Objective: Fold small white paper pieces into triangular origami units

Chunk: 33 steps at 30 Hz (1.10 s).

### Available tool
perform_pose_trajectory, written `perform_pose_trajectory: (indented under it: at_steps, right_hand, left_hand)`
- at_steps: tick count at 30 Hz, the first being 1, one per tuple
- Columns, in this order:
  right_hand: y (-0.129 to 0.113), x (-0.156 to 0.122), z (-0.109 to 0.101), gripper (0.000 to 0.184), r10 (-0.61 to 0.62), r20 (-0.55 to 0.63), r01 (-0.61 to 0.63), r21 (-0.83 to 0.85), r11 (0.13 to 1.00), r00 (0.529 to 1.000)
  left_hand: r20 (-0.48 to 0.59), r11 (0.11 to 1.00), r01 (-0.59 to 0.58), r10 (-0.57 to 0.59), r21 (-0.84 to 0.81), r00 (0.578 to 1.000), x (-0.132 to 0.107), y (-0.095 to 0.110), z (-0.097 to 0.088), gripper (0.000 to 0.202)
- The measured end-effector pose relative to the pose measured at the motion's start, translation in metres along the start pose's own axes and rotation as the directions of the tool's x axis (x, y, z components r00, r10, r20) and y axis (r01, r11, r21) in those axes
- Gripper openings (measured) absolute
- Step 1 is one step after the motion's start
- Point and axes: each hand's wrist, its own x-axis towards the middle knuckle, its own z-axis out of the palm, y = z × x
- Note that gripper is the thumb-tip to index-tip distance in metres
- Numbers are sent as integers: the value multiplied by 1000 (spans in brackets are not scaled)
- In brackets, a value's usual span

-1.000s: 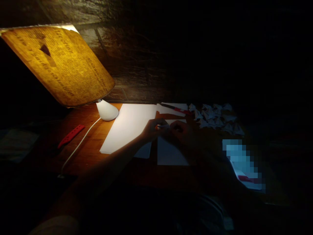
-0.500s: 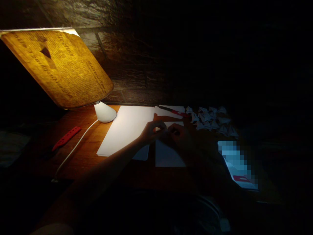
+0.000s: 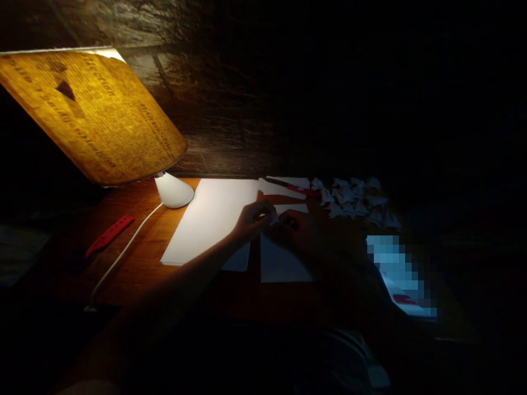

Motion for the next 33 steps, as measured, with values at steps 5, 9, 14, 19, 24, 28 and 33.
perform_pose_trajectory:
  at_steps: [5,9,14,19,24,28,33]
  right_hand:
    - [2,0,0,34,-22,35,24,-51,998,999]
    - [4,0,-1,25,-63,29,66,-120,991,998]
    - [3,0,-4,12,-126,-4,122,-217,968,992]
    - [-1,3,-7,11,-118,-14,116,-118,986,993]
    - [1,1,-7,10,-81,7,81,-100,992,997]
    - [0,0,-2,15,-55,55,61,-110,992,997]
    - [-1,4,-3,18,-22,-59,22,0,1000,998]
  left_hand:
    - [14,1000,-6,6,7,1000,1,0,0,31]
    - [-71,1000,23,-22,6,997,4,-3,-5,23]
    - [-123,997,77,-79,-20,989,5,-4,-8,23]
    - [-103,989,121,-129,-81,986,4,-4,-5,28]
    - [-93,989,130,-136,-68,986,5,-7,-5,40]
    - [16,994,106,-106,-16,994,4,-7,-4,44]
    - [84,997,33,-38,66,996,3,-10,-4,45]
